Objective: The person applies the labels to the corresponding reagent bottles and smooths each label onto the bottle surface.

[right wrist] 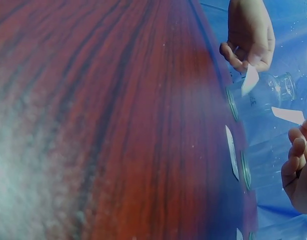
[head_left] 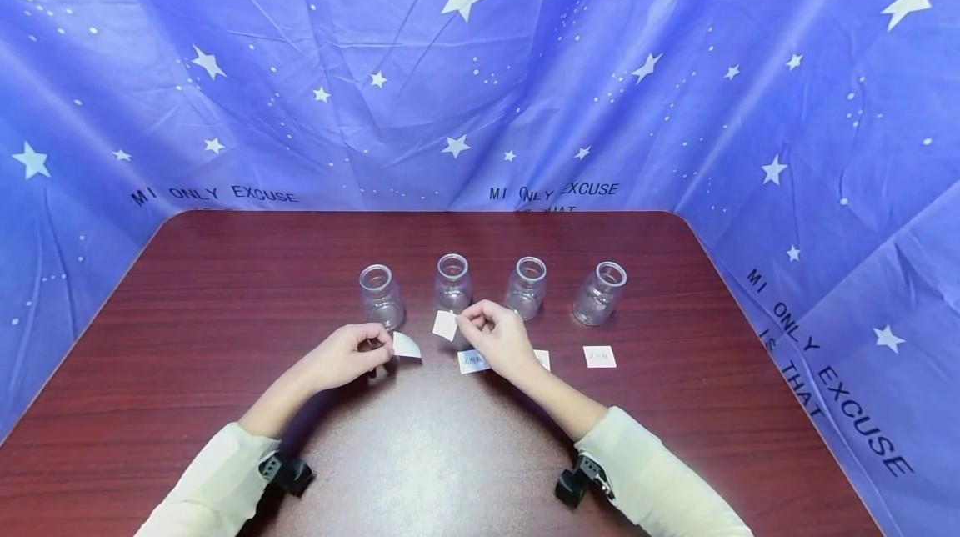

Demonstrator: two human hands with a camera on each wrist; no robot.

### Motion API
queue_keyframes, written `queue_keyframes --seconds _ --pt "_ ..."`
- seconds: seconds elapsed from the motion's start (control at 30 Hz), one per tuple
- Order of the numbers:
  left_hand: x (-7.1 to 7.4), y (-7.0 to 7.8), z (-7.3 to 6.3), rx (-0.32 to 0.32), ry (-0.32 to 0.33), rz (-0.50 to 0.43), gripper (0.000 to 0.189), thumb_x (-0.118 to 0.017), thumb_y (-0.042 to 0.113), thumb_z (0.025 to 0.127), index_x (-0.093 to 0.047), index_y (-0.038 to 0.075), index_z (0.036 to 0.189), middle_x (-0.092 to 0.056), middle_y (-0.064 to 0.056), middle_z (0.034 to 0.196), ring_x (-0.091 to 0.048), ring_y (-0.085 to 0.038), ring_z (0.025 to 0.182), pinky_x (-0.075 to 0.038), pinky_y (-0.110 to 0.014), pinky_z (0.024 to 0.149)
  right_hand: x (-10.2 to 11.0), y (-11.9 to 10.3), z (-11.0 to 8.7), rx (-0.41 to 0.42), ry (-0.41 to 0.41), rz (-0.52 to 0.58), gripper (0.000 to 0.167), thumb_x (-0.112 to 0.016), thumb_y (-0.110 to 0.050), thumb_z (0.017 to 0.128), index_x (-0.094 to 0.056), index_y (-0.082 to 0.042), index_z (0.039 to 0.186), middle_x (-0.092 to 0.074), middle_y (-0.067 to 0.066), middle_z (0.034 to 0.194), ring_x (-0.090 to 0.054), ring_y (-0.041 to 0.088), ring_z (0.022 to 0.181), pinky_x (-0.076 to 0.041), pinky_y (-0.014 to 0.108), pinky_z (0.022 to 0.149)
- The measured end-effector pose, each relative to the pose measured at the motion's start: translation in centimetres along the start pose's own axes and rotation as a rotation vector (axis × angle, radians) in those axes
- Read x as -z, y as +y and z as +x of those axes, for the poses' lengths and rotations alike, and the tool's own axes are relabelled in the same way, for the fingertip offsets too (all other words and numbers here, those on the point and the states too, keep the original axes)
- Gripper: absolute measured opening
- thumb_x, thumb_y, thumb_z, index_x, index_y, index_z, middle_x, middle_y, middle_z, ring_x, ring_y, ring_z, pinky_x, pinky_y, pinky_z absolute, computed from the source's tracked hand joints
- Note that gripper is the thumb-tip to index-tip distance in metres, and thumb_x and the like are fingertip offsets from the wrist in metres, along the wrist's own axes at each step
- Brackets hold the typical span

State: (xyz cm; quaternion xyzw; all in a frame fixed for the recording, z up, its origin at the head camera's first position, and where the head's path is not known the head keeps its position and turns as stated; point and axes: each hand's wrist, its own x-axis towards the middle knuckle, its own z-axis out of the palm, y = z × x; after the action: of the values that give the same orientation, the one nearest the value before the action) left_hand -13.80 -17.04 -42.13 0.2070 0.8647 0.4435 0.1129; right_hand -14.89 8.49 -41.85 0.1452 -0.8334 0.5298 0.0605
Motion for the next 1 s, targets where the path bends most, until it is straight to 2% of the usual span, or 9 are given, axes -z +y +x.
queue_keyframes --seconds 0.23,0.47,0.7,1.0 --pt "0.3 -0.2 -0.6 0.025 0.005 0.093 0.005 -0.057 0.01 0.084 -0.061 0.01 0.081 -0.055 0.005 0.069 -0.047 -0.002 0.06 -0.041 -0.02 0.056 0.1 -0.1 -0.1 -0.008 -0.002 0.003 0.006 -0.065 -0.011 0.083 -0.068 -0.007 0.079 -0.058 0.002 0.062 -0.041 0.0 0.05 -0.033 0.013 0.046" --pt "0.5 -0.2 -1.0 0.059 -0.023 0.103 0.007 -0.057 0.011 0.085 -0.061 0.008 0.08 -0.058 -0.001 0.06 -0.048 -0.002 0.054 -0.04 -0.019 0.054 0.0 -0.1 -0.2 0.006 -0.001 -0.001 0.007 -0.065 -0.011 0.083 -0.068 -0.006 0.08 -0.059 0.003 0.062 -0.041 0.001 0.05 -0.032 0.013 0.046" --pt "0.5 -0.4 -1.2 0.096 -0.009 0.128 0.007 -0.058 0.012 0.085 -0.062 0.009 0.079 -0.057 0.002 0.061 -0.046 -0.002 0.052 -0.039 -0.02 0.052 -0.1 -0.1 -0.3 0.005 -0.007 -0.009 0.007 -0.064 -0.012 0.084 -0.068 -0.007 0.08 -0.059 0.002 0.062 -0.043 0.003 0.051 -0.034 0.014 0.047" --pt "0.5 -0.8 -1.3 0.098 0.004 0.166 0.008 -0.062 0.013 0.082 -0.062 0.011 0.074 -0.054 0.007 0.061 -0.045 -0.001 0.053 -0.038 -0.019 0.051 -0.2 -0.3 -0.3 0.017 -0.001 -0.008 0.006 -0.064 -0.011 0.083 -0.067 -0.007 0.08 -0.059 0.003 0.062 -0.042 0.002 0.052 -0.034 0.014 0.048"
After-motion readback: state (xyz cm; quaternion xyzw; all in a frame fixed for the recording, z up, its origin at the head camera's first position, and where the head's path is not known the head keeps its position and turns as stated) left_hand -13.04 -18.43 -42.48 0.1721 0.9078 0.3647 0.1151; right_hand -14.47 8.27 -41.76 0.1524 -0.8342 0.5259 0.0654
